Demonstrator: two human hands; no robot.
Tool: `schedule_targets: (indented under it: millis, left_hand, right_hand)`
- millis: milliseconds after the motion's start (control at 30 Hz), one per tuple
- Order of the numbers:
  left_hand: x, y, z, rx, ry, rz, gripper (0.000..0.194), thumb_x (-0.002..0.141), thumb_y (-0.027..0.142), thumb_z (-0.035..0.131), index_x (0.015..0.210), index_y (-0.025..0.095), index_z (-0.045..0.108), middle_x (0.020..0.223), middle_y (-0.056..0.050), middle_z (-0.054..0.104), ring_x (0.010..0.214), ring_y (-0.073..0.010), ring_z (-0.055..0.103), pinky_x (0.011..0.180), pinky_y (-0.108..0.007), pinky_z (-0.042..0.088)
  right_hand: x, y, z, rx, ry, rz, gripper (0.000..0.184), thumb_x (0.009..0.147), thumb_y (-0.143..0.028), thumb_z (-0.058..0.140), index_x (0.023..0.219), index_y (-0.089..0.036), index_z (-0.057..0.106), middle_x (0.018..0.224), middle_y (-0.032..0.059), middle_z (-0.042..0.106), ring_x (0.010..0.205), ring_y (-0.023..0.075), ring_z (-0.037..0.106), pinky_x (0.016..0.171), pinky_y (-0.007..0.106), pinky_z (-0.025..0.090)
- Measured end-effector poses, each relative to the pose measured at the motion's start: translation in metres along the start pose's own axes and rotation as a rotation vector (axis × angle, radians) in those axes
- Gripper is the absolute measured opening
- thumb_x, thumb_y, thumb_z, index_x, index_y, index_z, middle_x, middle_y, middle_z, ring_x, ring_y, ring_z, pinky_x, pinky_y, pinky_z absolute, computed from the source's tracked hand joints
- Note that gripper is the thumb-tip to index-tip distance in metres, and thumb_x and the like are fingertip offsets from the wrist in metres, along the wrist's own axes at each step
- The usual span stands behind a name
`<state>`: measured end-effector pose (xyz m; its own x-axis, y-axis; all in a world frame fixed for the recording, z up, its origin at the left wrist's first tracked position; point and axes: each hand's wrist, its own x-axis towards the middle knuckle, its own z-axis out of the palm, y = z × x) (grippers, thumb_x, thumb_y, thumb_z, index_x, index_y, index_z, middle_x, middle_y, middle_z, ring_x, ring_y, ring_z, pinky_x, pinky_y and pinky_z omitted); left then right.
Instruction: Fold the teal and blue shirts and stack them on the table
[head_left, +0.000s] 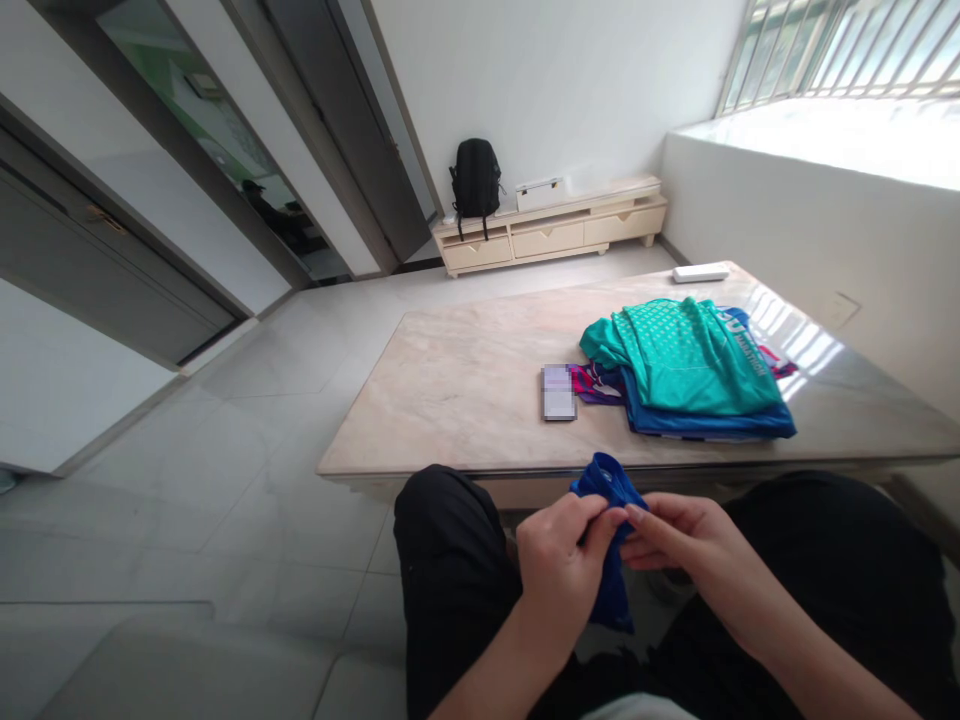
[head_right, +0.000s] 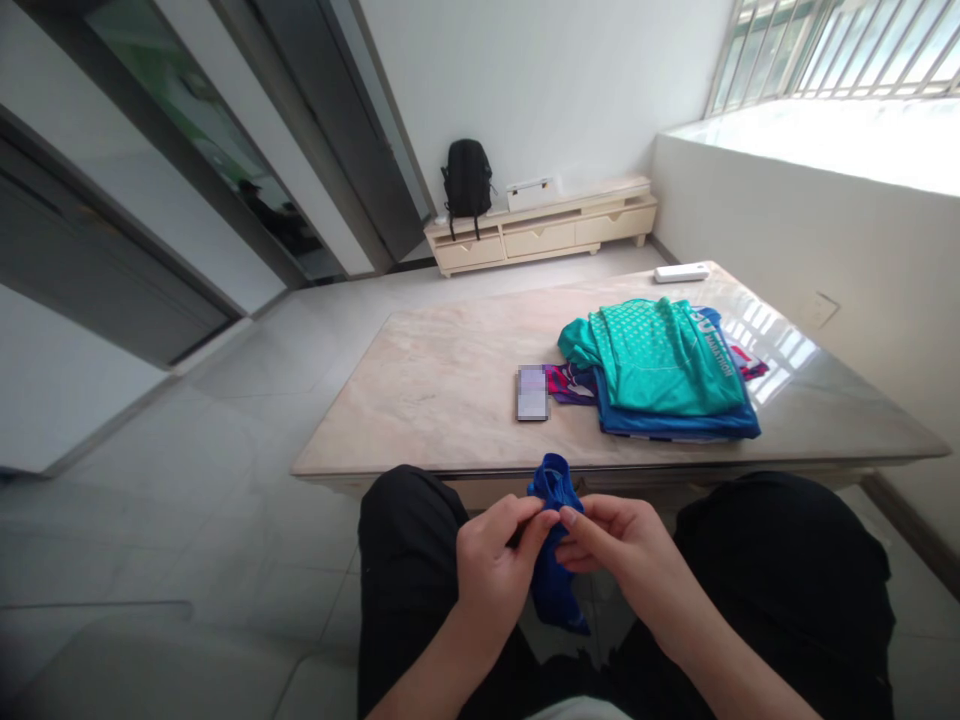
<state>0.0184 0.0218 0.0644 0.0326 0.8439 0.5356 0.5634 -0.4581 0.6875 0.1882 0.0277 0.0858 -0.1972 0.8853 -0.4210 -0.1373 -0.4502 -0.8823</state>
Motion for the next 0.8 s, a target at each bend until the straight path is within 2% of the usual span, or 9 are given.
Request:
schedule_targets:
  millis: [100,200,300,500,800]
  left_hand:
    - [-0.001,-0.004,0.002,0.184,0.021,0.219,0.009,0.100,0.025,0.069,0.098,0.019,0.075,0.069,0.000,0.069,0.060,-0.0124,0.062,0.060,-0.026,0.042]
    - [-0.002,-0.006,0.002,0.283,0.016,0.315,0.009,0.100,0.022,0.068,0.105,0.018,0.075,0.070,-0.001,0.069,0.061,-0.0141,0.061,0.060,-0.029,0.039]
    - [-0.003,-0.007,0.001,0.335,-0.036,0.341,0.013,0.101,0.022,0.065,0.110,0.017,0.074,0.070,-0.002,0.069,0.060,-0.0151,0.060,0.058,-0.032,0.036]
    - [-0.005,-0.013,-0.001,0.400,-0.113,0.401,0.017,0.104,0.023,0.061,0.116,0.016,0.071,0.069,-0.003,0.069,0.061,-0.0162,0.060,0.057,-0.034,0.033]
    - [-0.009,-0.018,0.001,0.407,-0.128,0.429,0.018,0.102,0.026,0.065,0.115,0.014,0.071,0.072,-0.003,0.070,0.063,-0.0171,0.060,0.058,-0.036,0.035]
  right_hand:
    - [0.002,0.006,-0.002,-0.002,-0.003,-0.006,0.057,0.072,-0.070,0.084,0.095,-0.017,0.086,0.087,0.0119,0.082,0.085,0.0298,0.079,0.080,0.038,0.064]
    - [0.004,0.011,-0.004,-0.015,-0.060,0.004,0.058,0.076,-0.070,0.081,0.100,-0.018,0.087,0.092,0.0126,0.083,0.089,0.0304,0.079,0.085,0.040,0.063]
    - [0.005,0.013,-0.005,0.012,-0.084,0.028,0.056,0.079,-0.070,0.079,0.100,-0.018,0.087,0.094,0.0131,0.083,0.093,0.0312,0.079,0.087,0.040,0.063]
    - [0.005,0.017,-0.004,0.072,-0.034,0.047,0.054,0.079,-0.066,0.081,0.097,-0.016,0.088,0.097,0.0159,0.083,0.097,0.0340,0.078,0.089,0.043,0.062]
    - [0.008,0.036,-0.001,0.089,-0.010,0.005,0.053,0.081,-0.068,0.078,0.092,-0.017,0.088,0.093,0.0142,0.083,0.090,0.0306,0.077,0.082,0.040,0.062]
